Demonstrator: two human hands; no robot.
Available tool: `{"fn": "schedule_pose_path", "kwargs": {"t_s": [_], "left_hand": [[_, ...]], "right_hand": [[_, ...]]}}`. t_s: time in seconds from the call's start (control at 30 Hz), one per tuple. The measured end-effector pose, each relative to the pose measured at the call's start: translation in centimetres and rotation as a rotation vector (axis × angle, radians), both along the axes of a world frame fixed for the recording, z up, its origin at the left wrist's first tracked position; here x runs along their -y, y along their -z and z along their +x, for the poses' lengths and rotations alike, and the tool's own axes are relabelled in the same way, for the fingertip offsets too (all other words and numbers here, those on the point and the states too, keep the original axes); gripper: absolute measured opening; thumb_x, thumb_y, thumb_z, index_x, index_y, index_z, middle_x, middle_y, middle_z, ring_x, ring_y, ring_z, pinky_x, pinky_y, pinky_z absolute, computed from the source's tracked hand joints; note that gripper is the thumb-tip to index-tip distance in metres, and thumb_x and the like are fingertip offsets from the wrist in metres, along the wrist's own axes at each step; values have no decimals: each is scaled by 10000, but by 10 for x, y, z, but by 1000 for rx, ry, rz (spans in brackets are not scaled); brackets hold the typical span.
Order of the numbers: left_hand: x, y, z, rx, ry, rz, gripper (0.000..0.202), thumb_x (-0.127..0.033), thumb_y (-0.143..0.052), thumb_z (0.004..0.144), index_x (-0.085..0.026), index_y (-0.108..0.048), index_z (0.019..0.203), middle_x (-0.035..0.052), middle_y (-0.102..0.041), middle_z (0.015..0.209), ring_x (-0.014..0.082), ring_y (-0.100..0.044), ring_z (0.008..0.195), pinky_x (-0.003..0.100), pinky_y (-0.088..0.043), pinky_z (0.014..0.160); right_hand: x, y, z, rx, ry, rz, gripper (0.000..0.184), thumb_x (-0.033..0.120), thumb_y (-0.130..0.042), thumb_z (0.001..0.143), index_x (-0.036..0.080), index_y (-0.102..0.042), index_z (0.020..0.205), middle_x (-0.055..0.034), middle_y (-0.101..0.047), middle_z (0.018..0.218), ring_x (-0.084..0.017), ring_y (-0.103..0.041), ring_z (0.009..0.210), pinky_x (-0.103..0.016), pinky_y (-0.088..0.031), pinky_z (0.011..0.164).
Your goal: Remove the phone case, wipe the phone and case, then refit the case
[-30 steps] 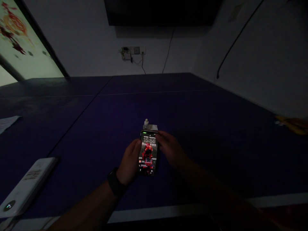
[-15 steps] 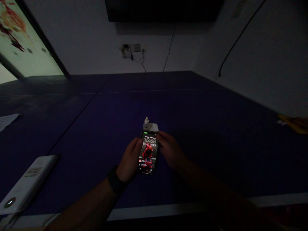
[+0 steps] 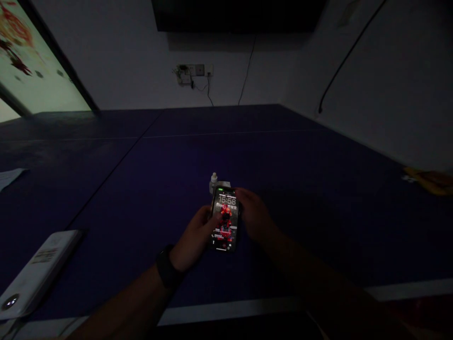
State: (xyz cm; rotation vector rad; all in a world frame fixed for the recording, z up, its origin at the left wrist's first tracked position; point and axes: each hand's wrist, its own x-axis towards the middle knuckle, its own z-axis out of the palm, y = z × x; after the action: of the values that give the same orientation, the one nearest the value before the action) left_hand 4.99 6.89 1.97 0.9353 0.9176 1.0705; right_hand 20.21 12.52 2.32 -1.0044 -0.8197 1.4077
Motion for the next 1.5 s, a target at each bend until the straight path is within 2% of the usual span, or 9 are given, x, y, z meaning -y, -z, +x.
{"fn": "schedule_pose_path", "kwargs": {"t_s": [0.13,0.23,0.37,0.5,0.7,0.83,1.0,1.3,1.5], "left_hand": [[1,-10,0,47,64,-101,390,-407,-740,844,-116,-679,1096,139,-713,1074,195,-664,887,324,-534,794],[1,-19,0,171,18,-43,333,-375,-724,862,-125,-715,1082,146,-720,1123,206,-677,952,336,-534,871],[-2,-24,-3,232,-130,40,327,-383,-696,884,-160,-713,1123,120,-727,1153,211,-681,1004,334,-524,899],[-6,-23,-8,195,-227,79,319,-376,-702,879,-153,-709,1107,103,-736,1128,186,-682,944,303,-514,858],[-7,-29,-16,175,-79,96,320,-365,-680,895,-150,-725,1128,98,-759,1027,174,-686,858,284,-501,798],[-6,-35,-19,94,35,145,338,-367,-686,890,-155,-733,1149,109,-758,1061,203,-691,924,317,-497,865],[-1,-40,-22,-63,122,197,323,-340,-703,878,-199,-746,1164,79,-764,1084,219,-693,964,348,-492,931],[10,-29,-6,146,-194,202,371,-485,-692,869,-211,-748,1113,90,-748,1134,232,-686,1013,359,-508,929],[19,-32,-6,17,-301,384,286,-446,-654,910,-220,-733,1067,51,-757,1056,192,-684,962,299,-522,880]], "right_hand": [[-5,-2,15,-35,133,16,271,446,-776,666,223,-661,768,5,-672,717,-168,-597,640,-283,-472,588],[-7,-6,29,-82,169,39,215,400,-748,690,229,-639,762,-6,-675,744,-181,-621,675,-300,-507,613],[-8,-6,38,-94,34,-14,150,339,-713,687,234,-640,765,-14,-688,761,-210,-655,726,-358,-551,661],[-7,-3,38,92,-144,-15,184,393,-692,717,235,-677,810,-10,-693,761,-194,-629,696,-322,-515,609],[-5,-15,47,298,-288,62,317,488,-728,734,189,-686,636,-10,-627,615,-131,-499,557,-244,-370,500],[-3,-25,54,523,-424,145,315,507,-718,778,199,-730,711,8,-650,641,-130,-534,561,-244,-383,529],[13,-33,39,764,-568,404,166,386,-702,841,258,-779,913,-3,-743,805,-187,-643,707,-285,-436,644],[28,-25,8,506,-359,364,200,427,-643,878,252,-729,923,-2,-724,845,-199,-648,792,-301,-465,691],[37,-36,2,358,-384,430,174,381,-624,890,261,-710,982,-13,-727,940,-207,-662,906,-326,-505,800]]}}
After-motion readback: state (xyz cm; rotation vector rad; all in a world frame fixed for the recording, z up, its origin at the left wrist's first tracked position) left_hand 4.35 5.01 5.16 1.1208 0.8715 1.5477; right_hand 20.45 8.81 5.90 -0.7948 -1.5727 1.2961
